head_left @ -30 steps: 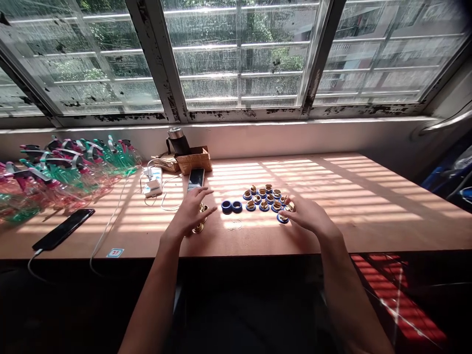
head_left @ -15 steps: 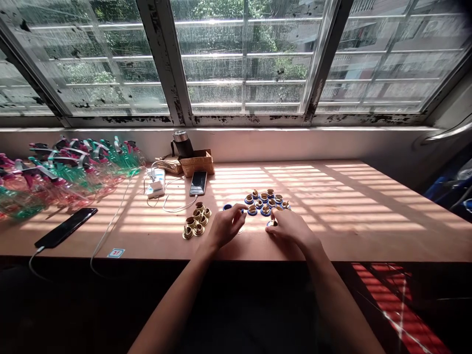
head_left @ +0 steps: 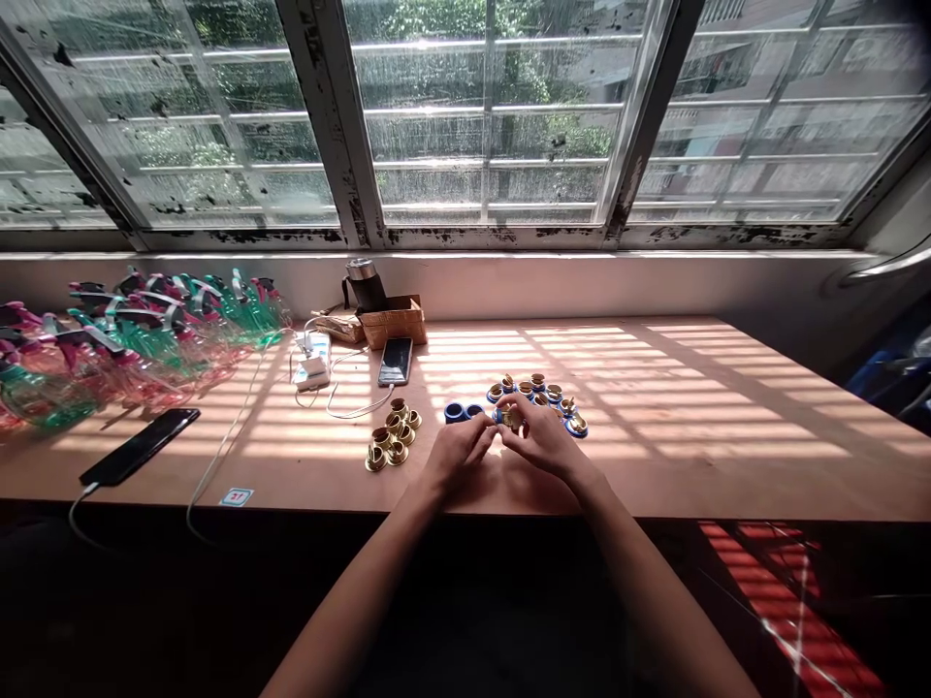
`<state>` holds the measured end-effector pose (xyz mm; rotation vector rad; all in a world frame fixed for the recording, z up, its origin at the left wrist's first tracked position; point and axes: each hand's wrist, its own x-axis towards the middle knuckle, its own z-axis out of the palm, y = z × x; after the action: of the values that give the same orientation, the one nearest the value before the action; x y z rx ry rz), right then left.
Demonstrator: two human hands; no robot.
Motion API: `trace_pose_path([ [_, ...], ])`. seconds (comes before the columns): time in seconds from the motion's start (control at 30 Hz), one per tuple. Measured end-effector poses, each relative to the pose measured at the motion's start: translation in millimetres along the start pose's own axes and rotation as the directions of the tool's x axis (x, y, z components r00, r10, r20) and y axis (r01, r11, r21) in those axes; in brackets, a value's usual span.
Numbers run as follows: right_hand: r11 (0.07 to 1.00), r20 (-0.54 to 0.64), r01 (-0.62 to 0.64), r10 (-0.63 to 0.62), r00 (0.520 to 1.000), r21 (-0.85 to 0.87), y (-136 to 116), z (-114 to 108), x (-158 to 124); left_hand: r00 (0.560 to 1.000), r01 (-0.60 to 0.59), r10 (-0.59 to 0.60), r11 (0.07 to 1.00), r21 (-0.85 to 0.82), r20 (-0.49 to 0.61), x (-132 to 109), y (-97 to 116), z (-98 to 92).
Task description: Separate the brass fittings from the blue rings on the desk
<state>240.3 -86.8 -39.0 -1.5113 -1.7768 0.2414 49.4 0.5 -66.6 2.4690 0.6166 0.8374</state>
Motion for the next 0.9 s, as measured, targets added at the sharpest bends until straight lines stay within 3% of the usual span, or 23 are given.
trace_pose_path([
  [0.27, 0.996, -0.012, 0.025, -0.024, 1.0, 0.08, 6.6, 9.6, 0.0, 0.998, -0.005, 0.002, 0.998, -0.055, -0.055, -0.3, 1.4, -1.1],
  [0.5, 0.995, -0.079, 0.093, -0.089, 0.993, 0.045, 10.4, 17.8, -1.5, 0.993, -0.05, 0.044, 0.997, -0.052, -0.113, -1.3, -2.0, 2.0],
  [0.9, 0.99, -0.078, 0.139, -0.137, 0.987, 0.012, 3.1, 19.3, -4.5, 0.994, -0.058, 0.054, 0.998, -0.036, -0.092, -0.6, -3.2, 3.8],
])
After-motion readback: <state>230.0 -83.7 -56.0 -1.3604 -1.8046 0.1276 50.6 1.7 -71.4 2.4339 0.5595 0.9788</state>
